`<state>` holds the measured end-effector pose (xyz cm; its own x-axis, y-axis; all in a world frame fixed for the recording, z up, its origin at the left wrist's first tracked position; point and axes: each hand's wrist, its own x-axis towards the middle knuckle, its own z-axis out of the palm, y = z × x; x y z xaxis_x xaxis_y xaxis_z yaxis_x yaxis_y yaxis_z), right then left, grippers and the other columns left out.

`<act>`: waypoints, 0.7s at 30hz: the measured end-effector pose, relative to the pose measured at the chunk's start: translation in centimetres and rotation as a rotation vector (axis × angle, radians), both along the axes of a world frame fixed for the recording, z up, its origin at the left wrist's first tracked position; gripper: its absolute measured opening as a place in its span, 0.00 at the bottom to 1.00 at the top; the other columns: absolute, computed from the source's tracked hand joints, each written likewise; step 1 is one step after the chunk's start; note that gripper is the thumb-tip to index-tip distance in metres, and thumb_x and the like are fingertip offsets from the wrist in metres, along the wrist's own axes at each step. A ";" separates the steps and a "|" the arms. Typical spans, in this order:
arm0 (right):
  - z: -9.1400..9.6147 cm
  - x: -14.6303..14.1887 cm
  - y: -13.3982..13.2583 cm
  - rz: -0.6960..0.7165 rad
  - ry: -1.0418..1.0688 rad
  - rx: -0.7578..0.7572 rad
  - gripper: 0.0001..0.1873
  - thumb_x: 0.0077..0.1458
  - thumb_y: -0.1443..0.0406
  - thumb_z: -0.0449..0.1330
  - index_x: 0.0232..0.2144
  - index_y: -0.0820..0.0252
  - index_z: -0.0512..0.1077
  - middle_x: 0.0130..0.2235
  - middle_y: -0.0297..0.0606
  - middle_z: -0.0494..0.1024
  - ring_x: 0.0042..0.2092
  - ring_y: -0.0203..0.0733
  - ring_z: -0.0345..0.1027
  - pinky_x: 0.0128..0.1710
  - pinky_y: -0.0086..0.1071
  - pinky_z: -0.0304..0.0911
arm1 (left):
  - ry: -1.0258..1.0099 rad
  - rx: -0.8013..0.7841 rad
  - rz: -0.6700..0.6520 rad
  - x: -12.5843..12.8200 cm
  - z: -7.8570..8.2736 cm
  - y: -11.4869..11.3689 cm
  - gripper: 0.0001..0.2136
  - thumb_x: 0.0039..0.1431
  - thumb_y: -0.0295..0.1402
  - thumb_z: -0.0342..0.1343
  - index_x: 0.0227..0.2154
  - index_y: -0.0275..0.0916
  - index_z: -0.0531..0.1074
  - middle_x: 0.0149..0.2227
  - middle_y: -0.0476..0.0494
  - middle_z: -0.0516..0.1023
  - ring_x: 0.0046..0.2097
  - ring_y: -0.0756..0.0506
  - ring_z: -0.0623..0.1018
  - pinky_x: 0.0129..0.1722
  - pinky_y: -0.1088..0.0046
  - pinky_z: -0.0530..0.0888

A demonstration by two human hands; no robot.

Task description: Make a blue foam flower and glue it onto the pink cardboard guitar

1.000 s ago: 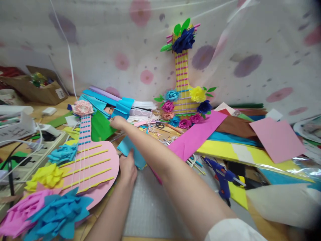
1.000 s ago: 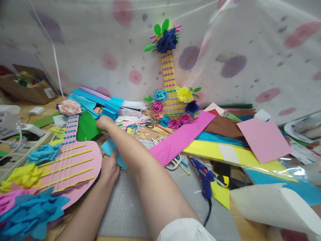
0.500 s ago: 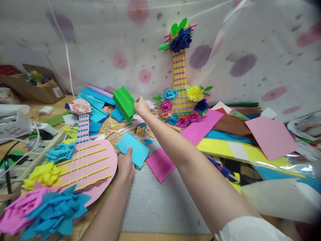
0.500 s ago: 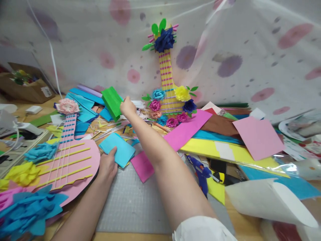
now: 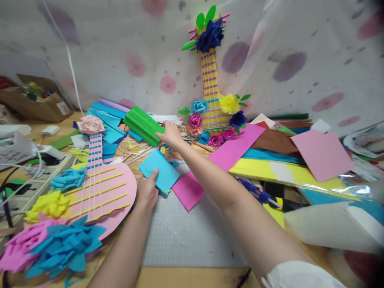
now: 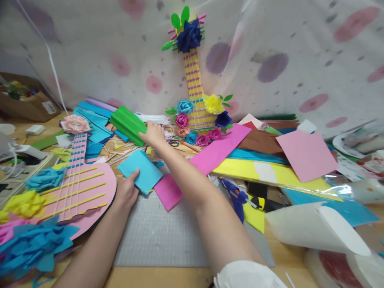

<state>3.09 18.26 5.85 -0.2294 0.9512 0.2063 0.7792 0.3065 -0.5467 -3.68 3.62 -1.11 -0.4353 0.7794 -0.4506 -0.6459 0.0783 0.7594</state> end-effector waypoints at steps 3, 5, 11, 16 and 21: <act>-0.2 2.2 -2.9 0.210 0.370 -0.376 0.27 0.49 0.52 0.58 0.46 0.64 0.63 0.46 0.45 0.71 0.46 0.41 0.66 0.43 0.34 0.62 | 0.045 0.099 -0.066 -0.2 0.2 -0.2 0.11 0.44 0.24 0.60 0.34 0.36 0.74 0.36 0.43 0.80 0.44 0.43 0.77 0.50 0.62 0.71; -0.9 3.9 -5.2 0.316 0.547 -0.566 0.28 0.46 0.52 0.60 0.46 0.62 0.64 0.46 0.42 0.71 0.45 0.39 0.67 0.41 0.32 0.63 | 0.112 0.173 -0.116 -0.3 0.3 -0.5 0.15 0.41 0.29 0.64 0.36 0.36 0.74 0.37 0.42 0.80 0.43 0.42 0.78 0.48 0.62 0.72; -4.3 6.7 -10.5 0.434 0.968 -0.657 0.22 0.36 0.64 0.66 0.38 0.60 0.68 0.38 0.34 0.75 0.41 0.38 0.68 0.45 0.32 0.63 | 0.462 0.253 -0.270 -0.1 0.8 -1.5 0.22 0.37 0.41 0.66 0.35 0.32 0.75 0.34 0.41 0.80 0.38 0.41 0.79 0.41 0.64 0.75; -6.7 6.6 -12.0 0.348 1.092 -0.586 0.19 0.38 0.69 0.63 0.37 0.59 0.68 0.38 0.33 0.76 0.42 0.39 0.69 0.47 0.35 0.63 | 0.654 0.204 -0.343 0.2 0.6 -2.2 0.24 0.36 0.43 0.65 0.37 0.32 0.75 0.36 0.39 0.80 0.37 0.41 0.79 0.40 0.64 0.75; -8.3 6.1 -12.2 0.312 1.034 -0.485 0.18 0.42 0.72 0.58 0.39 0.60 0.68 0.40 0.35 0.76 0.43 0.39 0.68 0.48 0.36 0.62 | 0.796 0.117 -0.333 0.2 0.5 -2.4 0.22 0.38 0.42 0.63 0.36 0.33 0.74 0.36 0.39 0.80 0.38 0.41 0.78 0.41 0.63 0.74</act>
<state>9.15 6.07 -2.49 -0.4017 0.9136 0.0635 -0.1734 -0.0079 -0.9848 -3.49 1.17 -0.61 -0.3281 0.9445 -0.0181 0.1227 0.0616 0.9905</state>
